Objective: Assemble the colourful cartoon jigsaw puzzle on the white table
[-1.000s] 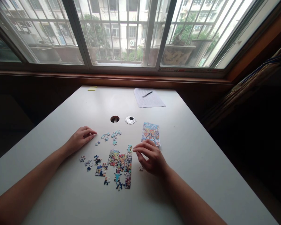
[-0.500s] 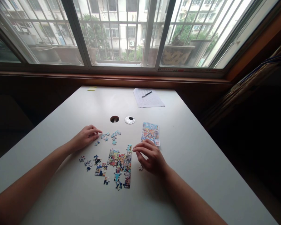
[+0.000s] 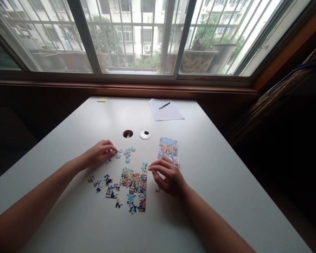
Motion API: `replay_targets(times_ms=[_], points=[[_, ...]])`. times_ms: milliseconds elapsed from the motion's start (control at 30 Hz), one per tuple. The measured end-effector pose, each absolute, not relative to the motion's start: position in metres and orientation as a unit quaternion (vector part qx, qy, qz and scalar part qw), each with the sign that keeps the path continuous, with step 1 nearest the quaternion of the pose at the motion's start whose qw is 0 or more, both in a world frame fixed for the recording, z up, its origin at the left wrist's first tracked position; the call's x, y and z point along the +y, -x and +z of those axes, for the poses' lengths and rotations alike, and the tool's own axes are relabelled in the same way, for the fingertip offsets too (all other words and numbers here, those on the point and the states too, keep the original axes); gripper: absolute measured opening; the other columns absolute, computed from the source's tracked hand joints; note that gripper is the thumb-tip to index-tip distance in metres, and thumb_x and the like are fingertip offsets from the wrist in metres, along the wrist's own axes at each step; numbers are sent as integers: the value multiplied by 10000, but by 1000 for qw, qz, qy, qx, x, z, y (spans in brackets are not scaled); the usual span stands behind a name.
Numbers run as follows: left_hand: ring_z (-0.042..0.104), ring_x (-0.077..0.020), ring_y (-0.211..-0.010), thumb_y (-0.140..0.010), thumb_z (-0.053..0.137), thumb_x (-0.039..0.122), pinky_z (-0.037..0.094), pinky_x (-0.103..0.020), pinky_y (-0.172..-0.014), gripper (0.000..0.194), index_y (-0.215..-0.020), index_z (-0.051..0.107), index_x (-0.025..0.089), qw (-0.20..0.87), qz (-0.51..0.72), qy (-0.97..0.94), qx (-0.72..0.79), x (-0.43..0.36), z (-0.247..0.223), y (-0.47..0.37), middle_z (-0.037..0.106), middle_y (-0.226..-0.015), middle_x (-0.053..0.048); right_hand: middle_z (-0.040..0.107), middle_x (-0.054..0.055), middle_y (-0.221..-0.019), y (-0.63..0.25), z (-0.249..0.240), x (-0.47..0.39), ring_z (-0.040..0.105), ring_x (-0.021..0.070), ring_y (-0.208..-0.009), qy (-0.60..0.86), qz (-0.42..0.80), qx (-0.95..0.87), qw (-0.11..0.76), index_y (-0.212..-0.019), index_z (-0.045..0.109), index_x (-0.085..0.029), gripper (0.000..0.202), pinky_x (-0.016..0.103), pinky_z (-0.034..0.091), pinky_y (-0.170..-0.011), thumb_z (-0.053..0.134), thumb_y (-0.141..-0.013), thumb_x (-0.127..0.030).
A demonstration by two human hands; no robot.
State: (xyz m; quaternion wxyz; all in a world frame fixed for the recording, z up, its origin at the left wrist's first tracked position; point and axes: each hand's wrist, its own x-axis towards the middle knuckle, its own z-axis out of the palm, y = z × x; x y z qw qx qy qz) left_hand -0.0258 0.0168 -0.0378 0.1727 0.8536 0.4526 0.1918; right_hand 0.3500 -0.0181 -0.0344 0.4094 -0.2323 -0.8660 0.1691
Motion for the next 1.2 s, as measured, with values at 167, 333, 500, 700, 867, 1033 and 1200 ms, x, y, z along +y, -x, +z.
replay_targets(times_ms=[167, 333, 500, 700, 867, 1033, 1200], points=[[563, -200, -914, -960, 563, 299, 509, -343, -809, 200, -1060, 719, 223, 179, 188, -852, 455, 18, -37, 28, 599, -1049, -82, 736, 52, -989, -350, -36, -18, 621, 204, -834, 235, 174, -866, 405, -1036, 696, -240, 256, 400, 490, -782, 597, -874, -69], [564, -207, -924, -964, 552, 337, 513, -359, -822, 225, -1054, 726, 226, 185, 181, -846, 467, 17, -30, 27, 605, -1056, -84, 738, 52, -980, -350, -35, -19, 621, 198, -827, 236, 173, -867, 404, -1029, 699, -238, 242, 396, 496, -783, 593, -881, -78], [550, -225, -949, -965, 548, 373, 504, -387, -835, 248, -1046, 739, 238, 168, 192, -847, 466, 17, -29, 27, 615, -1064, -90, 737, 55, -974, -350, -34, -19, 633, 200, -830, 236, 174, -865, 407, -1025, 700, -238, 234, 393, 505, -779, 587, -887, -88], [520, -251, -965, -949, 594, 382, 462, -415, -860, 203, -1001, 749, 261, 106, 194, -837, 500, 17, -34, 14, 632, -1059, -76, 734, 59, -985, -350, -35, -19, 634, 202, -841, 234, 180, -866, 403, -1038, 694, -238, 245, 402, 501, -788, 584, -889, -78], [514, -262, -991, -933, 609, 361, 461, -406, -857, 177, -990, 736, 253, 96, 190, -833, 510, 19, -35, 4, 640, -1057, -68, 734, 63, -978, -350, -34, -19, 636, 201, -835, 234, 177, -865, 406, -1029, 697, -233, 231, 399, 506, -783, 582, -893, -86], [516, -264, -981, -929, 599, 342, 460, -405, -841, 171, -976, 733, 246, 97, 183, -834, 512, 19, -34, 5, 646, -1047, -69, 733, 63, -975, -350, -34, -19, 636, 204, -835, 236, 178, -866, 403, -1034, 698, -237, 232, 402, 510, -784, 580, -895, -92], [520, -258, -970, -936, 592, 354, 460, -403, -832, 181, -954, 738, 248, 102, 190, -832, 511, 16, -33, 7, 659, -1025, -65, 732, 62, -975, -350, -34, -19, 639, 202, -835, 234, 179, -866, 404, -1036, 695, -238, 235, 398, 507, -781, 578, -896, -90]])
